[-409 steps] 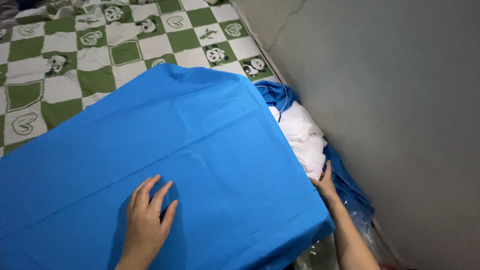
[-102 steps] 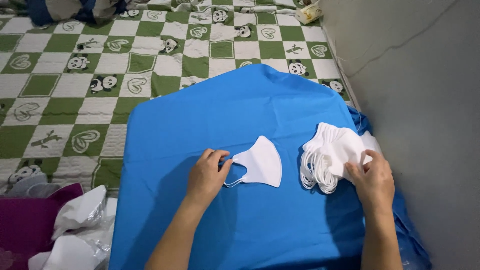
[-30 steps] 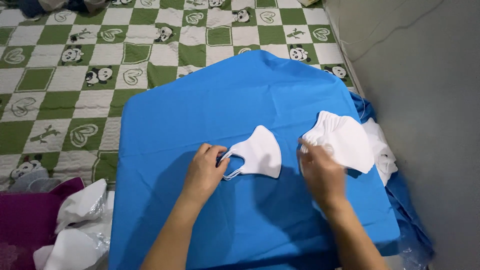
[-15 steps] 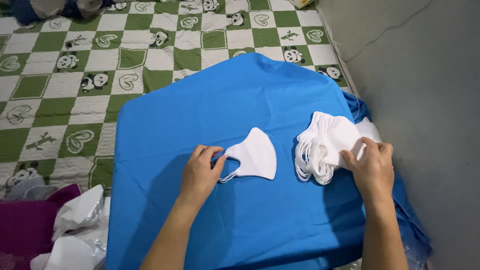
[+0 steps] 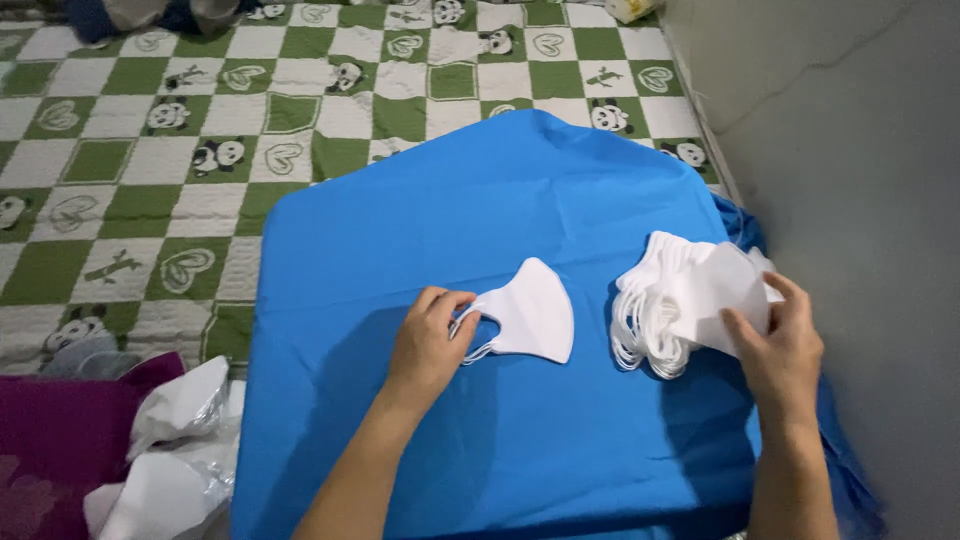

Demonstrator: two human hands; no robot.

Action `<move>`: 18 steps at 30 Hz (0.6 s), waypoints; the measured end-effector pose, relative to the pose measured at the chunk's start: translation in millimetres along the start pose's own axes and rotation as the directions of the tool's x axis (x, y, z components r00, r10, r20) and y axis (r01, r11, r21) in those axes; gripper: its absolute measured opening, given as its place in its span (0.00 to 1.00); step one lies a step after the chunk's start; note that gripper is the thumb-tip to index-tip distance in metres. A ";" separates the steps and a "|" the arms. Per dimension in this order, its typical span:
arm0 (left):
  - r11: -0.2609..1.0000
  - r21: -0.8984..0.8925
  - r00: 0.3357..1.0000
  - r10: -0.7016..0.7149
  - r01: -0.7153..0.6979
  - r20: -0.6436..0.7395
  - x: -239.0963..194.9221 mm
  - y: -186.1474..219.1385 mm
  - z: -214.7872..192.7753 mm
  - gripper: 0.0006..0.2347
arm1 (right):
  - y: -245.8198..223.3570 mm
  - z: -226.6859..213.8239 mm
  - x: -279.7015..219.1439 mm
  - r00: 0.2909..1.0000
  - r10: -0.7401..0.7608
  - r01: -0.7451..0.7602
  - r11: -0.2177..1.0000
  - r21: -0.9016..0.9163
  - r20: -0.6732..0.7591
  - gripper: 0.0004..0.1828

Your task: Folding individual white face masks and placing them into clear plastic bags for packaging.

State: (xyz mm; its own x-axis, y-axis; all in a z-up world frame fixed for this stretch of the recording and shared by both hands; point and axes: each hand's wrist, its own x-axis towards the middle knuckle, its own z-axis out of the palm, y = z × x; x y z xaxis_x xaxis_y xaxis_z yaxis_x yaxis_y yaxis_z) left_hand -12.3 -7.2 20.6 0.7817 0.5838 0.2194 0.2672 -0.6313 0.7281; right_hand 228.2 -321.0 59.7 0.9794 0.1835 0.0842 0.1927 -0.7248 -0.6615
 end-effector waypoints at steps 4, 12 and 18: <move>0.987 0.005 0.983 0.158 -0.159 -0.094 0.0 2.5 -1.5 0.09 | 26.2 3.7 -1.1 0.935 -0.330 0.316 0.942 -0.114 -0.132 0.14; 0.944 -0.223 0.969 0.240 -0.245 -0.049 -5.7 33.1 -16.4 0.19 | -57.5 -20.9 -62.4 0.993 -0.114 0.093 0.892 0.443 0.020 0.12; 0.816 -0.508 0.883 -0.007 0.276 0.469 -7.0 54.5 -29.4 0.40 | -110.1 12.1 -87.6 0.884 -0.219 -0.155 0.697 0.700 0.414 0.30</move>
State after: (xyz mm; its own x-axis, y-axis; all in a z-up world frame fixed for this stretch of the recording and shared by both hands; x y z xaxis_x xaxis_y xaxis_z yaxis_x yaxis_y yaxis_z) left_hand -19.8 -30.7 77.8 0.9529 0.2804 -0.1158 0.1473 -0.0941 0.9846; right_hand 120.4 -249.2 116.2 0.7985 0.5953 -0.0890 -0.0595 -0.0691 -0.9958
